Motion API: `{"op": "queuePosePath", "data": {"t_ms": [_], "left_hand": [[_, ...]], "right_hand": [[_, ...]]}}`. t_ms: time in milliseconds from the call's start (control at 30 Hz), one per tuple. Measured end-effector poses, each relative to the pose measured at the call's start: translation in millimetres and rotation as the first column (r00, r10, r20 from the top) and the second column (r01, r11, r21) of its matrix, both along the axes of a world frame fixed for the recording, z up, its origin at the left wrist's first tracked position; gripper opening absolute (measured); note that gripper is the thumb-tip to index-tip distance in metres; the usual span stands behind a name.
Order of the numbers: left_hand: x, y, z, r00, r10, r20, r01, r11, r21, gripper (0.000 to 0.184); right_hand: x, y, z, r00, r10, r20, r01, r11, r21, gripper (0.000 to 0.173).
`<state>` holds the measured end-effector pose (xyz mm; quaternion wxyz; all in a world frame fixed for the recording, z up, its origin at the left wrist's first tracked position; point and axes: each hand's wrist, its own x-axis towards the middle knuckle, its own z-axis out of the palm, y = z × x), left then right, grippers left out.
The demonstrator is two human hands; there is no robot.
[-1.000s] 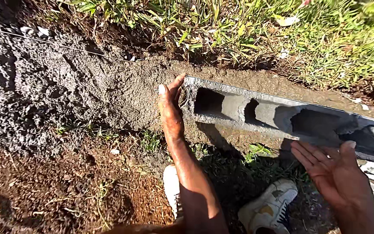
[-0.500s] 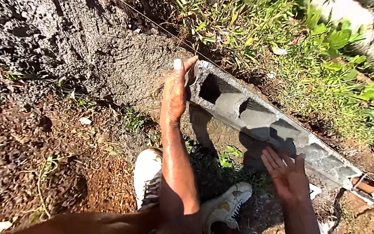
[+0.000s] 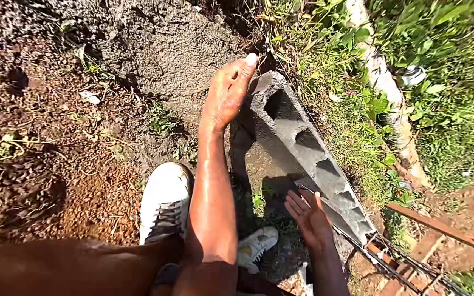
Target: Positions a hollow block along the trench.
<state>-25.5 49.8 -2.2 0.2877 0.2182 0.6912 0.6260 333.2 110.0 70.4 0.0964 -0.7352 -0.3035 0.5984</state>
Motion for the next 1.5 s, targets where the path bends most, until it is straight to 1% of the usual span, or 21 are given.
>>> {"op": "queuePosePath", "data": {"t_ms": [133, 233, 367, 500, 567, 633, 667, 733, 833, 867, 933, 1033, 1100, 1200, 1300, 1400, 1500], "left_hand": [[-6.0, -11.5, -3.1, 1.000, 0.005, -0.011, -0.005, 1.000, -0.001, 0.047], [-7.0, -13.8, -3.1, 1.000, -0.008, -0.012, 0.008, 1.000, -0.025, 0.046], [-4.5, -11.9, -5.9, 0.999, -0.007, -0.050, 0.007, 1.000, -0.015, 0.041], [-3.9, -13.3, -7.8, 0.999, 0.002, -0.035, -0.003, 1.000, -0.015, 0.042], [-4.4, -15.6, -8.3, 0.999, -0.004, -0.038, 0.003, 0.999, -0.035, 0.041], [-6.2, -19.0, -2.1, 0.998, -0.046, -0.034, 0.043, 0.995, -0.092, 0.039], [-7.1, -20.5, 3.3, 0.997, -0.071, -0.036, 0.066, 0.989, -0.130, 0.038], [-9.7, -22.7, 15.1, 0.988, -0.152, -0.026, 0.143, 0.966, -0.214, 0.039], [-0.3, -17.8, 30.3, 0.971, -0.239, 0.020, 0.231, 0.908, -0.349, 0.053], [2.8, -13.3, 34.6, 0.967, -0.254, 0.026, 0.245, 0.890, -0.385, 0.060], [8.3, -3.8, 44.6, 0.963, -0.267, 0.019, 0.248, 0.862, -0.442, 0.065], [9.8, 11.0, 49.6, 0.954, -0.298, 0.018, 0.265, 0.818, -0.510, 0.062], [9.7, 17.9, 50.5, 0.942, -0.333, 0.038, 0.295, 0.769, -0.567, 0.061], [14.5, 26.7, 56.2, 0.933, -0.358, 0.049, 0.306, 0.711, -0.634, 0.053], [18.8, 34.3, 59.1, 0.934, -0.357, 0.027, 0.275, 0.665, -0.694, 0.047], [22.6, 39.1, 62.8, 0.940, -0.341, 0.034, 0.255, 0.630, -0.734, 0.049], [26.0, 43.3, 63.5, 0.951, -0.307, 0.042, 0.228, 0.602, -0.765, 0.050]], "right_hand": [[-6.6, -3.2, -2.9, 0.988, 0.155, 0.014, -0.154, 0.986, -0.058, 0.058], [-6.0, -5.7, -5.2, 0.968, 0.249, 0.035, -0.247, 0.967, -0.053, 0.053], [-8.2, -6.8, -7.4, 0.943, 0.326, 0.060, -0.322, 0.944, -0.067, 0.050], [-8.0, -6.6, -10.8, 0.917, 0.387, 0.095, -0.382, 0.921, -0.074, 0.049], [-1.0, -5.1, -5.9, 0.853, 0.495, 0.164, -0.489, 0.869, -0.081, 0.048], [9.4, 3.0, 5.2, 0.749, 0.596, 0.290, -0.602, 0.795, -0.078, 0.046], [14.3, 10.5, 11.9, 0.699, 0.615, 0.365, -0.641, 0.765, -0.063, 0.047], [22.9, 28.4, 26.0, 0.630, 0.582, 0.515, -0.680, 0.733, 0.003, 0.046], [36.2, 56.5, 43.9, 0.548, 0.492, 0.677, -0.714, 0.696, 0.072, 0.042], [38.5, 65.1, 47.2, 0.518, 0.476, 0.711, -0.725, 0.685, 0.070, 0.043], [39.1, 75.7, 49.1, 0.474, 0.468, 0.746, -0.740, 0.670, 0.049, 0.047], [33.9, 78.8, 41.2, 0.416, 0.499, 0.760, -0.746, 0.665, -0.028, 0.059], [32.5, 77.5, 30.3, 0.413, 0.507, 0.756, -0.740, 0.671, -0.047, 0.062], [29.2, 76.8, 20.0, 0.463, 0.480, 0.745, -0.713, 0.701, -0.009, 0.064], [22.7, 81.7, 22.3, 0.467, 0.474, 0.747, -0.697, 0.716, -0.018, 0.065], [16.7, 84.6, 29.0, 0.430, 0.476, 0.767, -0.686, 0.725, -0.066, 0.068], [8.3, 83.9, 32.4, 0.451, 0.489, 0.746, -0.682, 0.729, -0.065, 0.065]]}}
